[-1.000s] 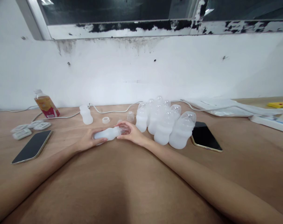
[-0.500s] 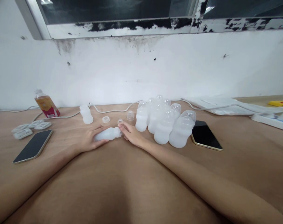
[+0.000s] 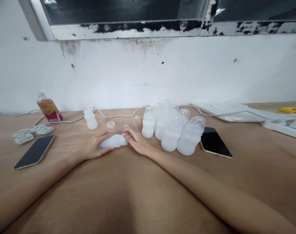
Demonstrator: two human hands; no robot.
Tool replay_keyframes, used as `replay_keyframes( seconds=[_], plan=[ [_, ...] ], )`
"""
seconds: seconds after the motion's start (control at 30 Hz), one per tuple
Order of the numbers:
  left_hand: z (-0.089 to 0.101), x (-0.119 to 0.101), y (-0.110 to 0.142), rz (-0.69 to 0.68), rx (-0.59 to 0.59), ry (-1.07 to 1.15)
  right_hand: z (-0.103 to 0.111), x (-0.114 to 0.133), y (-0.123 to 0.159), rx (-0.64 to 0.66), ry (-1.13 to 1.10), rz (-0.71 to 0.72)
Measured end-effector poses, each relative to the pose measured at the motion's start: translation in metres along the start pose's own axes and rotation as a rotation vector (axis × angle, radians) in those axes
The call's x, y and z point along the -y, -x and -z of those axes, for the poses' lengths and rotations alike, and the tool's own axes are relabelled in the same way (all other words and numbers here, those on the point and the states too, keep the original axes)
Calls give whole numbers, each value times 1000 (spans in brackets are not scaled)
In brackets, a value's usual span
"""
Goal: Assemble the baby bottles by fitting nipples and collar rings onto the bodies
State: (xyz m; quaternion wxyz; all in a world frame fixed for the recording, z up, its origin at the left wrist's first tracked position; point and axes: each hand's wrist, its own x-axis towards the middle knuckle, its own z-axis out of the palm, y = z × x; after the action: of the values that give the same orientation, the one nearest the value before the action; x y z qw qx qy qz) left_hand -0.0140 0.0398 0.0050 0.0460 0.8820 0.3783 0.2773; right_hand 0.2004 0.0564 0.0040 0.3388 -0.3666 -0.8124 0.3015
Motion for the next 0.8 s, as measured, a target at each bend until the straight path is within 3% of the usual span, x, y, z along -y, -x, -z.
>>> replay_keyframes(
  seconds=[0.1,0.2,0.37,0.6,0.8],
  plan=[
    [1,0,-1,12,1,40,2,4,2,16,-8,163],
    [2,0,-1,11,3,33,1,4,2,41,35,168],
    [-1,-2,2,-35,6,-127,-3,1,0,64,-31,-84],
    [-5,1,3,-163,-55,-471,-9,7,-9,149,-445,-531],
    [-7,1,4,-168,-79,-550,-7,10,-14,174,-634,-639]
  ],
)
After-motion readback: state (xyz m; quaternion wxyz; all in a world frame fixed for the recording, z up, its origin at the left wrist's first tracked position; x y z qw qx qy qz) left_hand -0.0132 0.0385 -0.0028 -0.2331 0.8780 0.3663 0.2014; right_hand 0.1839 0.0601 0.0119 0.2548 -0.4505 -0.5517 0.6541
